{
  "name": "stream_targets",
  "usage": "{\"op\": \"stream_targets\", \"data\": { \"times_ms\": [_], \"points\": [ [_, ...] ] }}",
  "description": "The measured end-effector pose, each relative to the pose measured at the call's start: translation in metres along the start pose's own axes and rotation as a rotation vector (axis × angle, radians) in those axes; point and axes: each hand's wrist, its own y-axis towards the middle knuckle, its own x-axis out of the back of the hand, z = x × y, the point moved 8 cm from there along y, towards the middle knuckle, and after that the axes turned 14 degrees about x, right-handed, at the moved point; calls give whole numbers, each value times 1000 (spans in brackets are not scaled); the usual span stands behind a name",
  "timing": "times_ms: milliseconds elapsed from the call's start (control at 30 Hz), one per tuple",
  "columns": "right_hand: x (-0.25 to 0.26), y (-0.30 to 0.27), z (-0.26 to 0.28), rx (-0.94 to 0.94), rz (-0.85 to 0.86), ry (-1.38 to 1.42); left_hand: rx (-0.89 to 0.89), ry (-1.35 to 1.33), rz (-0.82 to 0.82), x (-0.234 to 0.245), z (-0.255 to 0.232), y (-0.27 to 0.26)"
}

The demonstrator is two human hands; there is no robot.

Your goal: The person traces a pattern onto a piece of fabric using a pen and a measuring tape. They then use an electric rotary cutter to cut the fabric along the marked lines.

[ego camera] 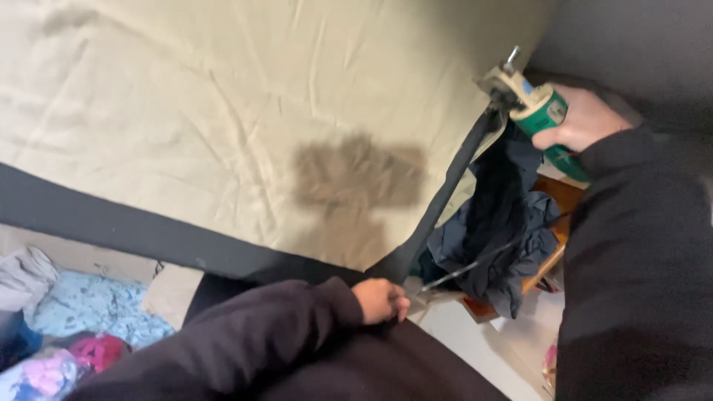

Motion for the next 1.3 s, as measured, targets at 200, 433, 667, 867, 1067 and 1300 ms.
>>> {"op": "stream_targets", "data": {
  "times_ms": [200,433,667,867,1067,1300],
  "points": [
    [12,13,32,30,-28,7,96,-93,49,10,12,-3],
    [8,33,45,119,34,0,32,-235,96,23,3,-6],
    [19,42,71,63,17,-27,-377,466,-846,153,-98,-57],
    [20,52,81,75,9,-37,-526,830,-1252,259,-184,-60],
    [22,64,106,97,11,-27,-688,1011,-1317,287,-188,-42],
    [23,84,124,196,-2,33,-703,980,-1247,288,-185,-46]
  ]
}}
